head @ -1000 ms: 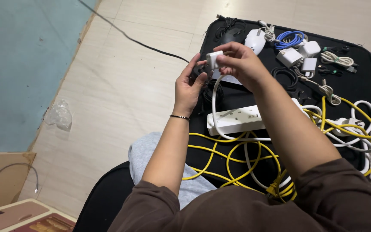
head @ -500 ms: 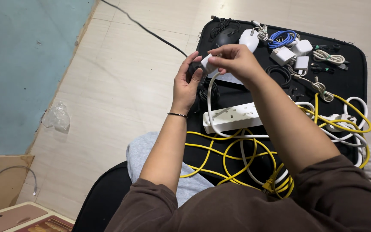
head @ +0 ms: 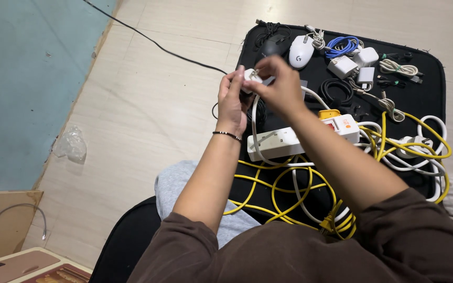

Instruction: The person untangles and organizes a pile of yellow and white cables on a small black table placed on their lap. They separate tangled sections, coil the cables, and use green twist ties to bundle them. A white power strip and several adapters are also handled and set aside during the process.

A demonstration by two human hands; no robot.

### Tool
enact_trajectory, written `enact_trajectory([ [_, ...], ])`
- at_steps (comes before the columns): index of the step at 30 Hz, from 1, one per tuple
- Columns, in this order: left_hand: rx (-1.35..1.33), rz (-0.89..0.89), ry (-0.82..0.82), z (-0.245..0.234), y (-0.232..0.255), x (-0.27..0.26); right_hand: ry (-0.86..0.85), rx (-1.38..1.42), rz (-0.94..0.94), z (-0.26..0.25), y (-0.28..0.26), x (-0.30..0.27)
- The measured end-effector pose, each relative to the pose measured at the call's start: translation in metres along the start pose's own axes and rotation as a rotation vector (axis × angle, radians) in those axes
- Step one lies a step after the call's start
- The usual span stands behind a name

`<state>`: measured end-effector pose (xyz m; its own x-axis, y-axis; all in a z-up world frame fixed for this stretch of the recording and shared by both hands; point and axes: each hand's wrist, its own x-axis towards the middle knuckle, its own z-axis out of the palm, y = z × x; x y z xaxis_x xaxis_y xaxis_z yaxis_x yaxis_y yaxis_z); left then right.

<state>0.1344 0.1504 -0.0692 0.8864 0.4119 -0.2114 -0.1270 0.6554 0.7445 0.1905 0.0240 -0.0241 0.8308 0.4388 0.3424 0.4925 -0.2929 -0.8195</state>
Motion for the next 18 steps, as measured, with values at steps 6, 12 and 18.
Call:
enact_trajectory([
  [6,-0.029,0.100,-0.047,0.004,0.007,-0.009,-0.146,0.862,0.350,0.016,0.041,-0.001],
  [12,0.579,0.447,-0.030,-0.004,-0.015,-0.006,-0.284,1.100,0.645,0.002,0.023,0.002],
  [18,0.090,0.066,-0.025,-0.007,0.005,-0.017,-0.167,1.019,0.642,-0.003,0.015,0.008],
])
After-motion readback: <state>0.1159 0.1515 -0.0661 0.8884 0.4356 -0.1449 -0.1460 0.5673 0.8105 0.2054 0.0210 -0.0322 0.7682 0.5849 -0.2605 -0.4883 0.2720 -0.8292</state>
